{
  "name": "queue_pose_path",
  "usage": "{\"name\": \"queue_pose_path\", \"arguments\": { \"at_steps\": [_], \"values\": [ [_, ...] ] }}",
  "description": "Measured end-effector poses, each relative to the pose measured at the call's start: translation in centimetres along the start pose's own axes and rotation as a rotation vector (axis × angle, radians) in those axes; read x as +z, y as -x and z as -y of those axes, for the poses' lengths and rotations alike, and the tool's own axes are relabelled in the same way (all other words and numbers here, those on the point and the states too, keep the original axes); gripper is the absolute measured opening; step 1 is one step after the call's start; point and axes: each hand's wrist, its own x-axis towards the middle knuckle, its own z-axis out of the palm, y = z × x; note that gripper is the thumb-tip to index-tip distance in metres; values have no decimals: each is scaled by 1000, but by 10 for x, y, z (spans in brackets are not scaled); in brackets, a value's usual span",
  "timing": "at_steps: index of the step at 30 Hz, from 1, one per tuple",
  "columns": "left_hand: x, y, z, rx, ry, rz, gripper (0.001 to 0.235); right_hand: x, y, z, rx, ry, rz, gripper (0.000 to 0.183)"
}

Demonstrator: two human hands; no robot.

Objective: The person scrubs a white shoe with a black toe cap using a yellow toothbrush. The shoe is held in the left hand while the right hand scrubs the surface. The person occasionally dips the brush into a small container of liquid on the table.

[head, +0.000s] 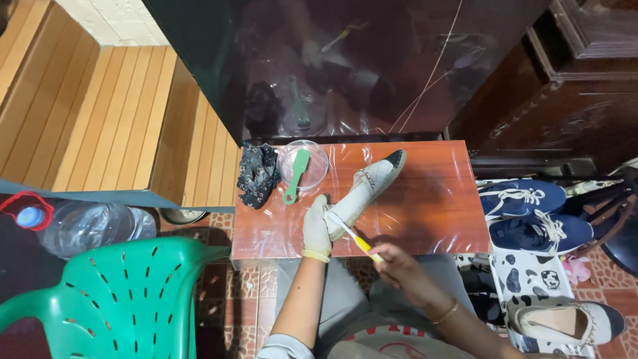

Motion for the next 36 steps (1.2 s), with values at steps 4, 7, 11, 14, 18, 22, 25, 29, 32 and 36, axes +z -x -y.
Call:
{"name": "queue_pose_path", "arguments": {
  "at_steps": [4, 7, 11, 14, 18, 22, 25, 29, 32, 36],
  "values": [
    [4, 10, -10, -125, 135, -110, 40, 18, -2, -4, 102, -81, 16, 22],
    [5, 15, -12, -235, 269, -165, 55, 12, -11, -4, 171, 113, -124, 25],
    [6, 7, -2, -155, 379, -73, 61, 1, -17, -7, 22, 143, -256, 28],
    [6, 20, -17, -191, 345, -95, 62, 4, -12, -8, -2, 276, -188, 24],
    [7, 27, -26, -219, 281, -94, 67, -12, -22, -26, -99, 270, -124, 21],
    [7, 5, -4, -140, 502, -56, 57, -2, -21, 0, -8, 237, -262, 21],
    [7, 24, -24, -244, 197, -161, 65, -4, -19, -6, -17, 413, -36, 20],
    [6, -31, 30, -181, 290, -129, 64, -21, -31, -23, -106, 261, -182, 25],
    [0, -49, 52, -116, 166, -82, 75, -12, -25, -31, -116, 236, -185, 30],
    [6, -33, 34, -149, 162, -146, 73, -16, -26, -50, -119, 265, -208, 28]
  ]
}}
